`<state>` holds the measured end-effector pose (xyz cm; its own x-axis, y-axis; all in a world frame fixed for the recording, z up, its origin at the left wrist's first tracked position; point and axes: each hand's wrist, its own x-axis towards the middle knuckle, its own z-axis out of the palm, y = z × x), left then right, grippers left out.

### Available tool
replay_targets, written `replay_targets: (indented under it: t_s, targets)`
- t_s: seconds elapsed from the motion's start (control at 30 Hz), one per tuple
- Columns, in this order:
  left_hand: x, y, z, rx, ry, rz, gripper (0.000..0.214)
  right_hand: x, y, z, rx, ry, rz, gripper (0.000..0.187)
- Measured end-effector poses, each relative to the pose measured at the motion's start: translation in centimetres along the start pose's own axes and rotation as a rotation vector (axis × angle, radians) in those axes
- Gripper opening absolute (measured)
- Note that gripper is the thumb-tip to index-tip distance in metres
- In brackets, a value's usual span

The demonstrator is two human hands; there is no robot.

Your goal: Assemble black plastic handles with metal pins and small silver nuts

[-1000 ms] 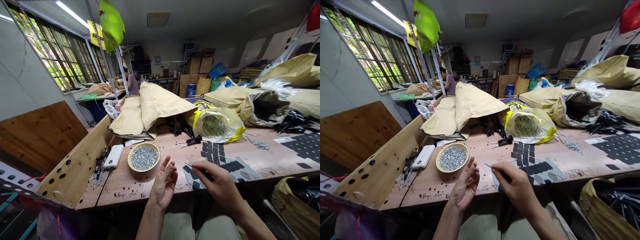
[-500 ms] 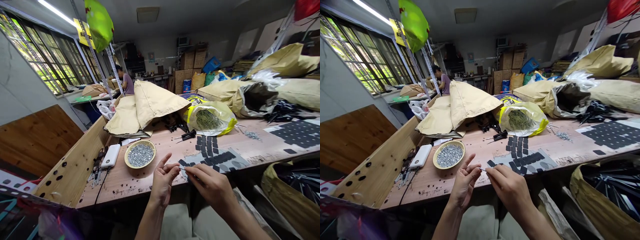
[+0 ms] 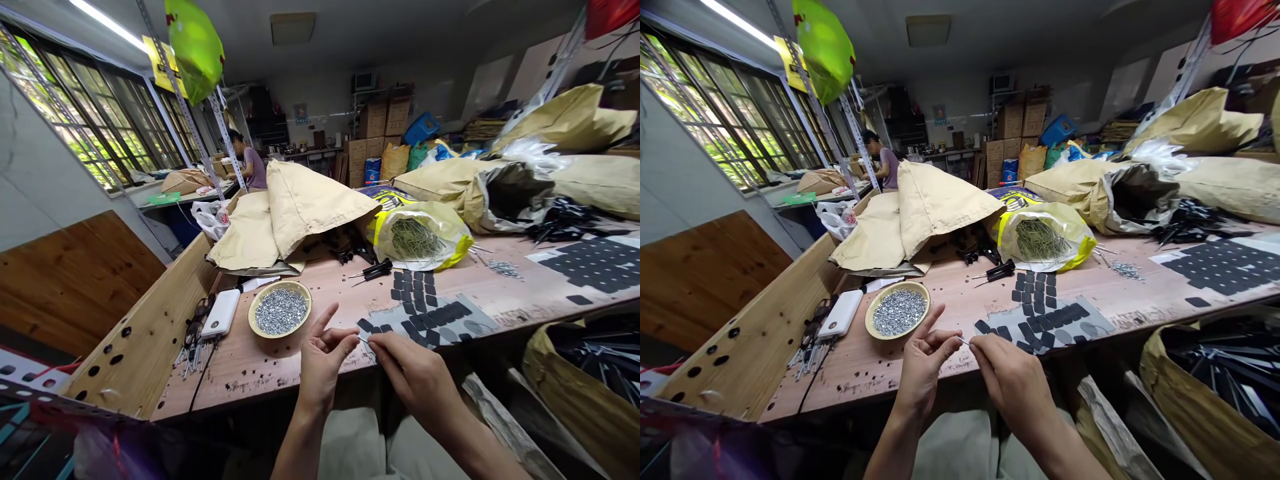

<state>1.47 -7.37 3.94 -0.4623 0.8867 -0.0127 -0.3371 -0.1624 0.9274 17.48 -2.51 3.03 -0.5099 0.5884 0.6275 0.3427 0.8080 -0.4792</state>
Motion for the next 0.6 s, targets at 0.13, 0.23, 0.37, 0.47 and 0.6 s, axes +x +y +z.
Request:
replay_targets:
  t_s: [0.13,0.23,0.37,0.47,0.6]
  targets:
    - [0.4,-0.9,-0.2,0.017,-0.084,-0.065,0.09,-0.4,0.8,0.5,0.091,-0.054,0.135,0.021]
    - [1.5,-2.7,-1.5,0.073,-0.117,-0.095,0.098,-0.9,5.3,-0.4,0.071,-0.056,0.246,0.025]
    - [3.6,-5.5,-4.1,0.268,0.06,0.008,0.08,-2.4,15.5,-4.3,-0.325,0.123,0.557,0.027]
    - [4.5,-6.8,-5.4,0.347,0.111,0.068,0.063,-3.5,20.5,-6.3,-0.518,0.127,0.765,0.024]
    - [4.7,-7.3,-6.0,0.346,0.124,0.103,0.054,-4.0,21.1,-5.8,-0.222,-0.175,0.533,0.022]
